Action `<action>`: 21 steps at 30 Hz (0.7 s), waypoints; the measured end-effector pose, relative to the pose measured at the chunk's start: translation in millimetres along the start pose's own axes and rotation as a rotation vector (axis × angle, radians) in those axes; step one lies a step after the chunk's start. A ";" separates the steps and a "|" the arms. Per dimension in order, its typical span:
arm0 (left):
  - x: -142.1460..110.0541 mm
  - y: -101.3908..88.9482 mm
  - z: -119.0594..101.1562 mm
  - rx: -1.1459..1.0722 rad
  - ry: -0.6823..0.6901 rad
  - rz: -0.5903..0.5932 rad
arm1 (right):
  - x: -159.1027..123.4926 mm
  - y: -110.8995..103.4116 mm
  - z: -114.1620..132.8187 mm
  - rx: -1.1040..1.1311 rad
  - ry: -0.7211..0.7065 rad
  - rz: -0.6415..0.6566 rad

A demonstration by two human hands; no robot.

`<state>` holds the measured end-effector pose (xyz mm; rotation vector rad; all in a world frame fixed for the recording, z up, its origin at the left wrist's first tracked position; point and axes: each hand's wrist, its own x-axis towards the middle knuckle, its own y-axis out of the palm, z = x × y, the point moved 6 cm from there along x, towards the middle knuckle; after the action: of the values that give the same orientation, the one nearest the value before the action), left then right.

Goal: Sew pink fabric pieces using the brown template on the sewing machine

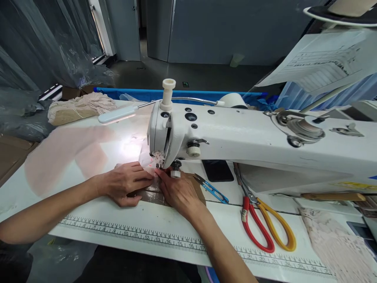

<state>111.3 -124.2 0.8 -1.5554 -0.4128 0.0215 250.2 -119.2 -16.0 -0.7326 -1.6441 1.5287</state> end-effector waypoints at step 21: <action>8.1 4.4 19.8 -0.003 -0.083 -0.044 | -6.2 -2.7 -0.6 0.177 -0.034 -0.060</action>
<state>114.6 -102.9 -2.2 -1.5513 -0.5123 0.0517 254.3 -124.3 -14.3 -0.5598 -1.5186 1.6270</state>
